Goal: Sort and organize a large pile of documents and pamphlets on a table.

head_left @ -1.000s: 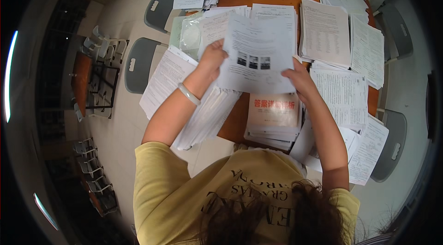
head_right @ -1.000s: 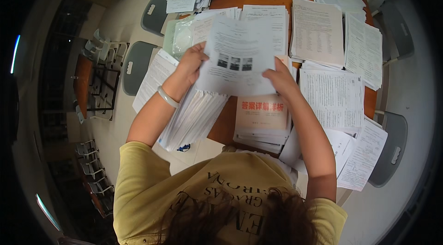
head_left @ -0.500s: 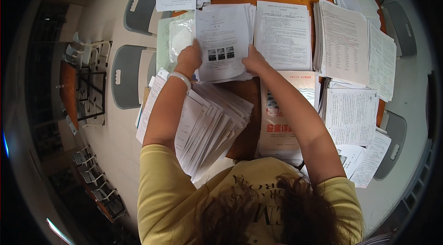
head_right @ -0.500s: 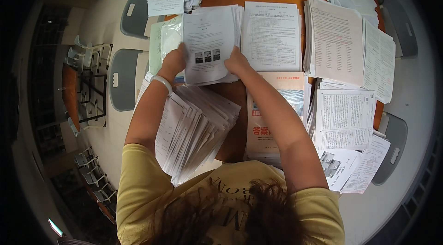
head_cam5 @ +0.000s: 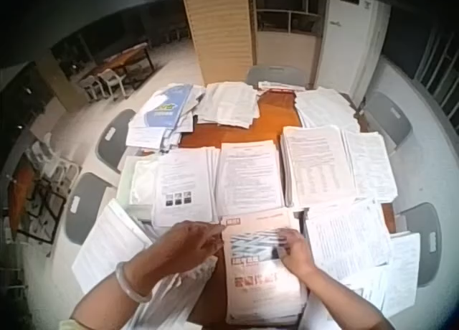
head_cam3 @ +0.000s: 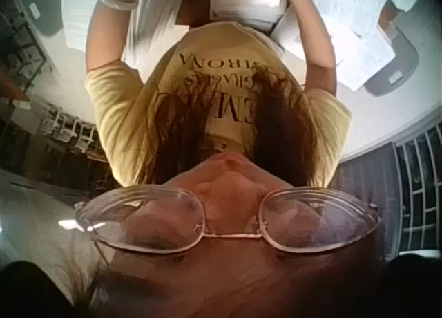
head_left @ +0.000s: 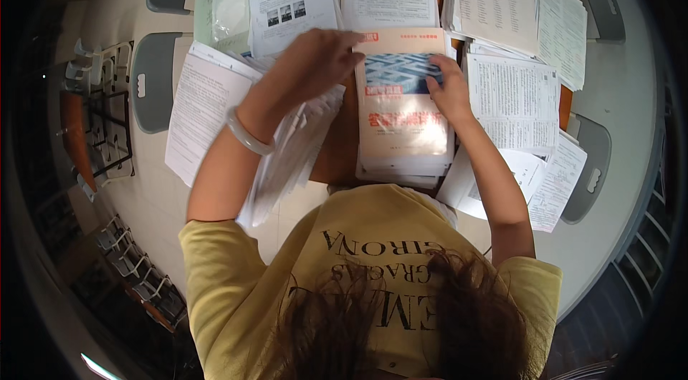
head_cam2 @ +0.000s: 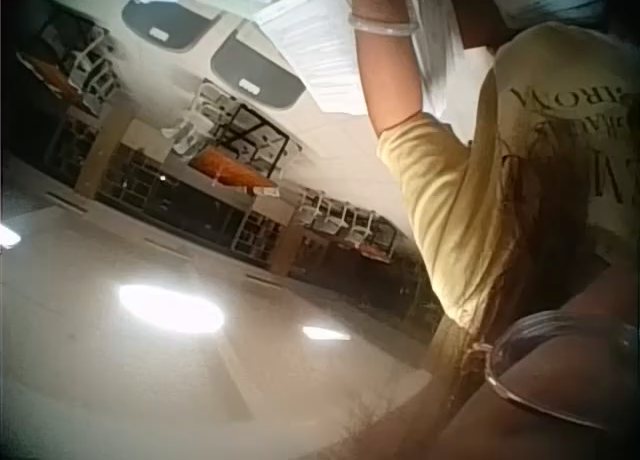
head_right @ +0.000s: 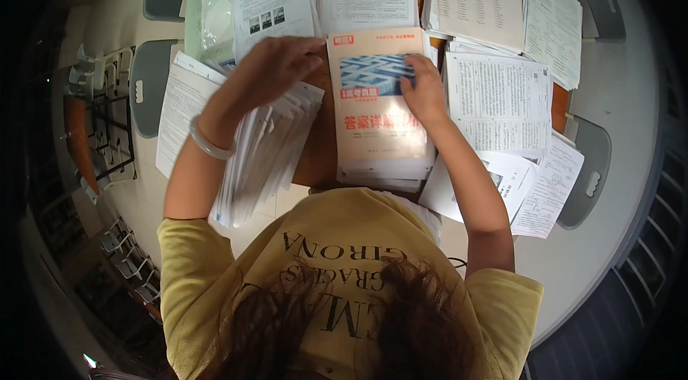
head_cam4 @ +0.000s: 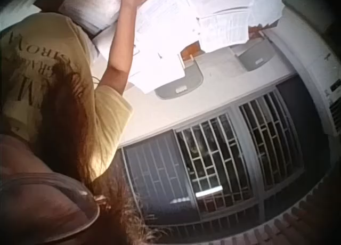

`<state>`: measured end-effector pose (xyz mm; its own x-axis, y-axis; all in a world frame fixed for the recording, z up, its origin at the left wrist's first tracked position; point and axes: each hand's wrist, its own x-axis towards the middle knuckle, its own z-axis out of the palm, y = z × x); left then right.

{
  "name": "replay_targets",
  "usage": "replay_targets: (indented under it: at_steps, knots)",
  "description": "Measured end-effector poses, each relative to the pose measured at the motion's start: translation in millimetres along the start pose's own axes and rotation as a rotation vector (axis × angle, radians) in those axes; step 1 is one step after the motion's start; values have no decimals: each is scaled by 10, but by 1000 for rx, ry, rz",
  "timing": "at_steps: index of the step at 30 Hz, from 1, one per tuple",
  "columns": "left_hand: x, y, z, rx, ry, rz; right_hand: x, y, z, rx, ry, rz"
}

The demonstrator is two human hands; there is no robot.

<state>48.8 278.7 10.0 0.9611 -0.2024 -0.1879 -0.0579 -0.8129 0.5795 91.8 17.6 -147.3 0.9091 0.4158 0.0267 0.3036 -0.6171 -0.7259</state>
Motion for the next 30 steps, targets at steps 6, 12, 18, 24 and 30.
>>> replay_targets:
  at_steps: [6,12,18,24,30]
  knots:
    - [-411,107,1249,-242,145,-165,-836,120,-75,-105,-97,-7]
    - [-744,-28,2167,-394,315,-364,-898,192,-44,149,29,223]
    - [-764,-326,2532,-642,517,-583,-945,212,-60,208,-26,305]
    - [-801,-241,2466,-686,543,-619,-1057,268,-53,144,-48,295]
    - [-595,-112,2368,-395,559,-554,-1171,38,-59,200,-210,372]
